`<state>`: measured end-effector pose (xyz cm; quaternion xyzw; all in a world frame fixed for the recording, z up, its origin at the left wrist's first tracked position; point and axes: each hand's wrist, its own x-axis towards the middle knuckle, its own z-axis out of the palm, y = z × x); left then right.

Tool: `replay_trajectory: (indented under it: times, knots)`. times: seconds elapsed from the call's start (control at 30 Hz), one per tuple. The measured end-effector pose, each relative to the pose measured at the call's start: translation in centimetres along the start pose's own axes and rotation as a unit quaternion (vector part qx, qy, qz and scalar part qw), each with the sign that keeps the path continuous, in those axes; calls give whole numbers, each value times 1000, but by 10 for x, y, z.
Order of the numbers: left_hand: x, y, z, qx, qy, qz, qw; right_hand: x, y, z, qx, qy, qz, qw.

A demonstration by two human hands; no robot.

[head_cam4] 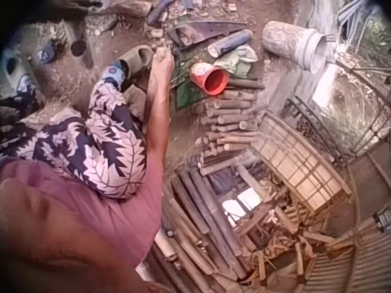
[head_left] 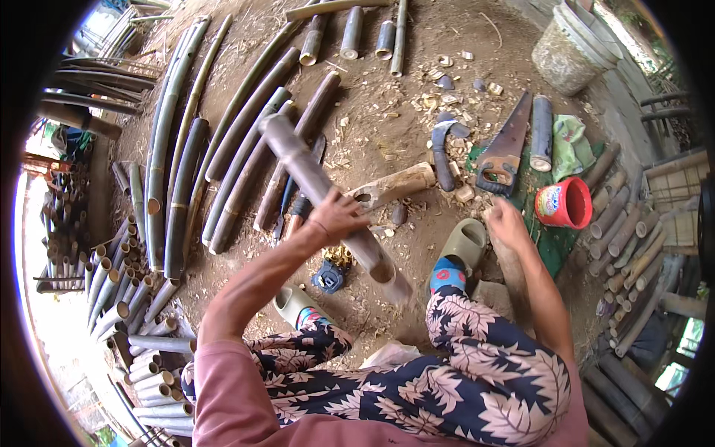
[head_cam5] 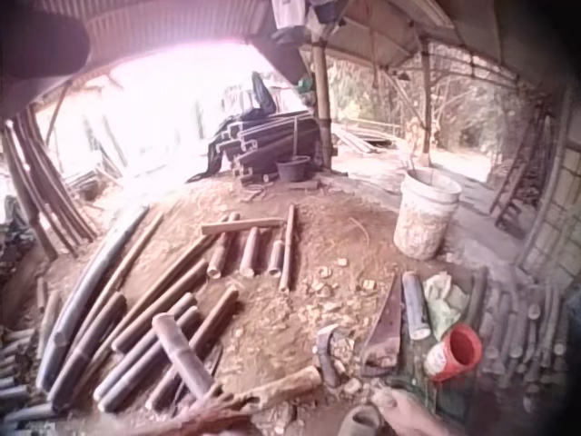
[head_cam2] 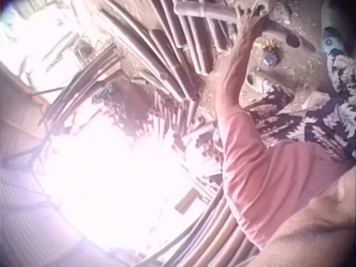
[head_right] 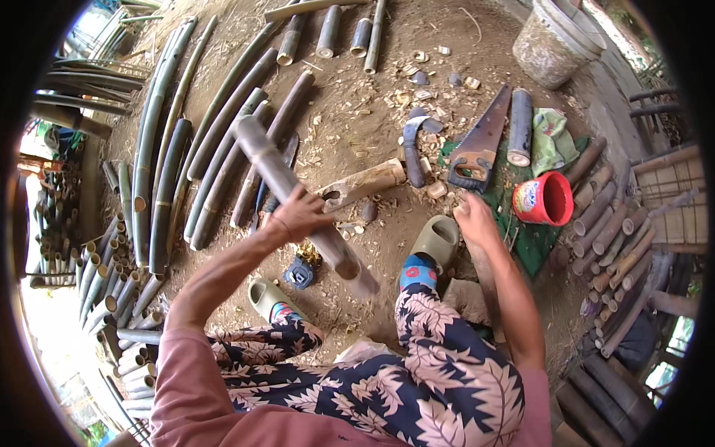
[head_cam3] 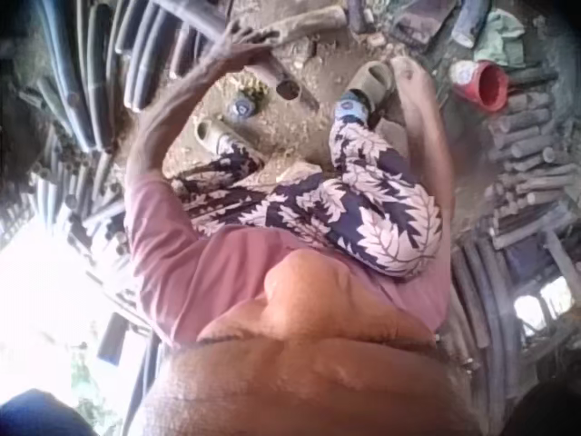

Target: The person shapes bamboo pieces by using a knife to carve out joints and notch a section of a bamboo pole, then cleans the notched area with the tool.

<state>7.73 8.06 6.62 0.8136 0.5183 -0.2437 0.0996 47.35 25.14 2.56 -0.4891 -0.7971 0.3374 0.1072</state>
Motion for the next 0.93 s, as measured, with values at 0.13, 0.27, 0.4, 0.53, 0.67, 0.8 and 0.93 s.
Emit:
replay_trajectory:
  times: [0.13,0.27,0.4,0.53,0.67,0.8,0.93]
  knots:
    - [49,68,38,-10,26,113,993,107,-17,41,-54,-7,39,998]
    - [74,130,47,-11,-10,157,988,156,-24,80,-105,-19,65,992]
    - [63,165,62,-61,12,164,985,168,-26,102,-103,-8,76,992]
    - [62,179,76,-92,48,165,981,180,-31,104,-90,-18,99,991]
    - [46,146,44,-176,148,119,966,176,-46,105,-187,12,64,980]
    - [47,102,43,-387,294,-92,869,176,-47,106,-232,21,32,972]
    - [28,78,66,-542,247,-390,702,180,-55,108,-233,-22,67,970]
